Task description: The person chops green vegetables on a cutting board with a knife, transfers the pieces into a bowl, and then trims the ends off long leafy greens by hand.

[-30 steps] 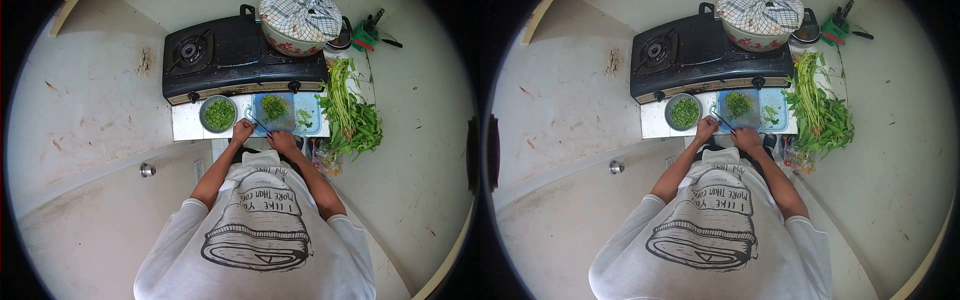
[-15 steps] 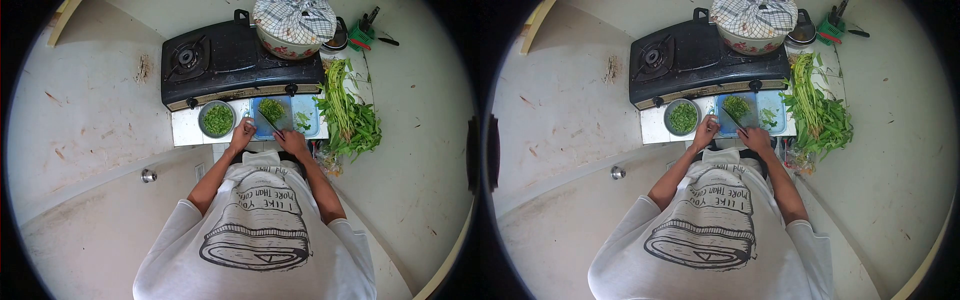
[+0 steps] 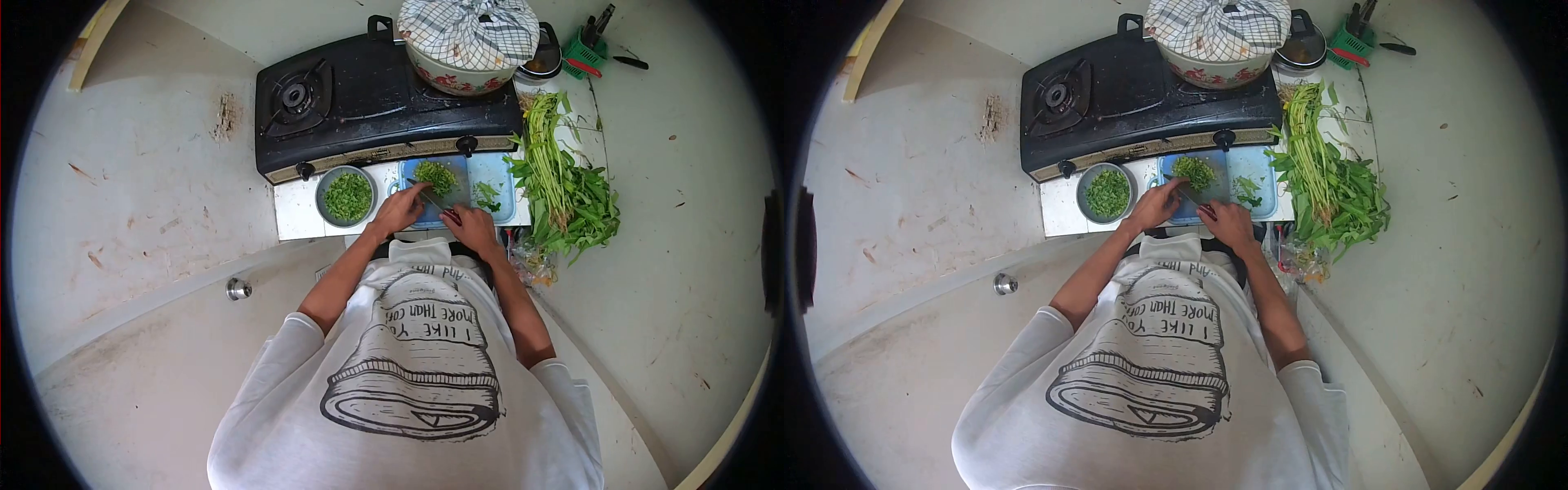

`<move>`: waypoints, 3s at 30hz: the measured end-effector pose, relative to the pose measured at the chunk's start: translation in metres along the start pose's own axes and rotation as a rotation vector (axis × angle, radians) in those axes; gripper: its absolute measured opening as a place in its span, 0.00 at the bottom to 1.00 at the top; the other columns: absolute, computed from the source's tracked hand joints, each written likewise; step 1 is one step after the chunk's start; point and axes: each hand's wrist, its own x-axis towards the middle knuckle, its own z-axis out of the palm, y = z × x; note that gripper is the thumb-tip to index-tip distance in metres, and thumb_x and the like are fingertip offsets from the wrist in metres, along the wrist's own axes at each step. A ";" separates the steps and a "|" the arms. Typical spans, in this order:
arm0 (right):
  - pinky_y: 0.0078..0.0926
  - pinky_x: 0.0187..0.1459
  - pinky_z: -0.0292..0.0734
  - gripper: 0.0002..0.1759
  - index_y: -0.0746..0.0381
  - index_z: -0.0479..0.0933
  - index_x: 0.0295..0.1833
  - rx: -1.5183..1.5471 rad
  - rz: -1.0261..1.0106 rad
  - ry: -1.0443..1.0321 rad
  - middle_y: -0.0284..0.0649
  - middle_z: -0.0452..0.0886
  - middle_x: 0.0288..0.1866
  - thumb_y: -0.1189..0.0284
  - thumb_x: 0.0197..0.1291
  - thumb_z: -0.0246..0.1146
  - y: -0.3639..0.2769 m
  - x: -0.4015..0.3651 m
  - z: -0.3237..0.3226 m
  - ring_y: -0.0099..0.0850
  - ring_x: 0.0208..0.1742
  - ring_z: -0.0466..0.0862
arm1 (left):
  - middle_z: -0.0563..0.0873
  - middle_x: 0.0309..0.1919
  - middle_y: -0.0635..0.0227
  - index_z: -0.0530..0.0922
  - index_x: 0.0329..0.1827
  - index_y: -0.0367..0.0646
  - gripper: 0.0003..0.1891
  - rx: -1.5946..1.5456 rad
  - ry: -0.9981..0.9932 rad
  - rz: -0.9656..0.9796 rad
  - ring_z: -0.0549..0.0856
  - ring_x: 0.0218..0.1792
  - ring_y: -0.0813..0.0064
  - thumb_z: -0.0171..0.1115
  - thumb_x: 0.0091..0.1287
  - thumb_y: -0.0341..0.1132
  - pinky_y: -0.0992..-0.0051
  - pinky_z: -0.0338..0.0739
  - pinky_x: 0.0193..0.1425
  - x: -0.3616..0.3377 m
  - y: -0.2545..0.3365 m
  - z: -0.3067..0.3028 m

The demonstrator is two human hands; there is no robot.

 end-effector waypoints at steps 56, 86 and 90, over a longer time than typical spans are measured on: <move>0.48 0.45 0.80 0.21 0.62 0.85 0.40 0.020 0.038 0.043 0.48 0.83 0.39 0.52 0.65 0.69 0.023 -0.006 -0.016 0.51 0.43 0.85 | 0.86 0.23 0.60 0.79 0.65 0.49 0.23 -0.186 0.073 -0.195 0.88 0.27 0.63 0.64 0.65 0.31 0.63 0.82 0.39 0.000 -0.012 0.002; 0.35 0.31 0.69 0.25 0.70 0.82 0.36 0.526 0.796 0.627 0.43 0.78 0.23 0.54 0.68 0.70 0.038 -0.174 -0.008 0.31 0.24 0.71 | 0.86 0.48 0.55 0.84 0.52 0.43 0.16 0.553 -0.223 0.471 0.85 0.52 0.52 0.63 0.60 0.26 0.53 0.77 0.59 0.156 0.044 0.085; 0.34 0.31 0.70 0.25 0.69 0.83 0.37 0.548 0.809 0.667 0.43 0.78 0.23 0.53 0.69 0.70 0.039 -0.181 0.003 0.30 0.24 0.72 | 0.86 0.42 0.57 0.84 0.46 0.44 0.12 0.606 -0.234 0.470 0.85 0.51 0.54 0.62 0.59 0.26 0.53 0.75 0.57 0.157 0.044 0.091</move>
